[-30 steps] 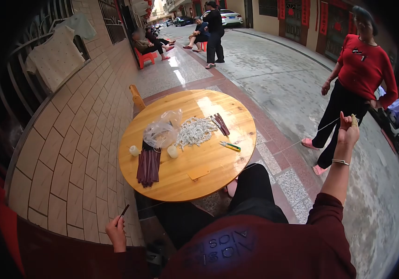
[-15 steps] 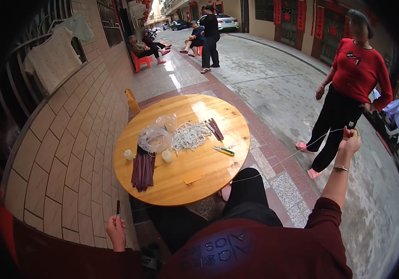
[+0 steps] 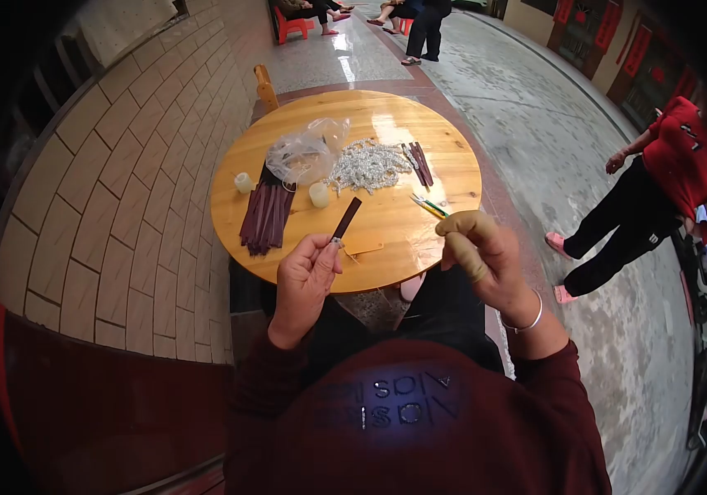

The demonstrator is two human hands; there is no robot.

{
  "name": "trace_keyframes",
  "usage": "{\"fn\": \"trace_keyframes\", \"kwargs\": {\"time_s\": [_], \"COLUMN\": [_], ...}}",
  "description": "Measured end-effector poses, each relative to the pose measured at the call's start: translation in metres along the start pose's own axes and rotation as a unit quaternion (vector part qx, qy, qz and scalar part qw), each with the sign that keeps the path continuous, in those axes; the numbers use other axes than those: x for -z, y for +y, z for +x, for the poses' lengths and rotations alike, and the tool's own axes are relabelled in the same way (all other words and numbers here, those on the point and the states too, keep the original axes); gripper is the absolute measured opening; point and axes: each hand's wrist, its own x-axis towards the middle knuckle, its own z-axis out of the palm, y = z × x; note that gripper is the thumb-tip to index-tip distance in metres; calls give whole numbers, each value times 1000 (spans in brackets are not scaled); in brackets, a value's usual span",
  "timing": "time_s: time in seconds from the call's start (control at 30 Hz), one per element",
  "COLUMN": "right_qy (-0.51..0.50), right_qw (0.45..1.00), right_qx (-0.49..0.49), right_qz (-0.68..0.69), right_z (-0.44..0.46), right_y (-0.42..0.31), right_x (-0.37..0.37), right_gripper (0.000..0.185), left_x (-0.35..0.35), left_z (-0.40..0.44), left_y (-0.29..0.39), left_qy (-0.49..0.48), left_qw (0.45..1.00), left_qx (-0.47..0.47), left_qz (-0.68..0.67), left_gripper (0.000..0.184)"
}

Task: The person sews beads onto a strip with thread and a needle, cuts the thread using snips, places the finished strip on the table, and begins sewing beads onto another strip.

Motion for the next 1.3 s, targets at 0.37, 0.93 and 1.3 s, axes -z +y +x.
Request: {"fn": "trace_keyframes", "kwargs": {"time_s": [0.37,0.93,1.3], "right_qy": [-49,61,27], "right_qw": [972,987,992], "right_qx": [-80,120,104], "right_qz": [214,-93,-72], "right_z": [19,2,-1], "right_y": [39,44,37], "right_x": [-71,-78,-76], "right_gripper": [14,15,24], "left_x": [-13,-22,-23], "left_z": [-17,-21,-23], "left_y": [-8,-9,-7], "left_qy": [-37,8,31], "left_qw": [996,999,999], "left_qx": [62,-13,-39], "left_qz": [-53,-36,4], "left_gripper": [20,17,15]}}
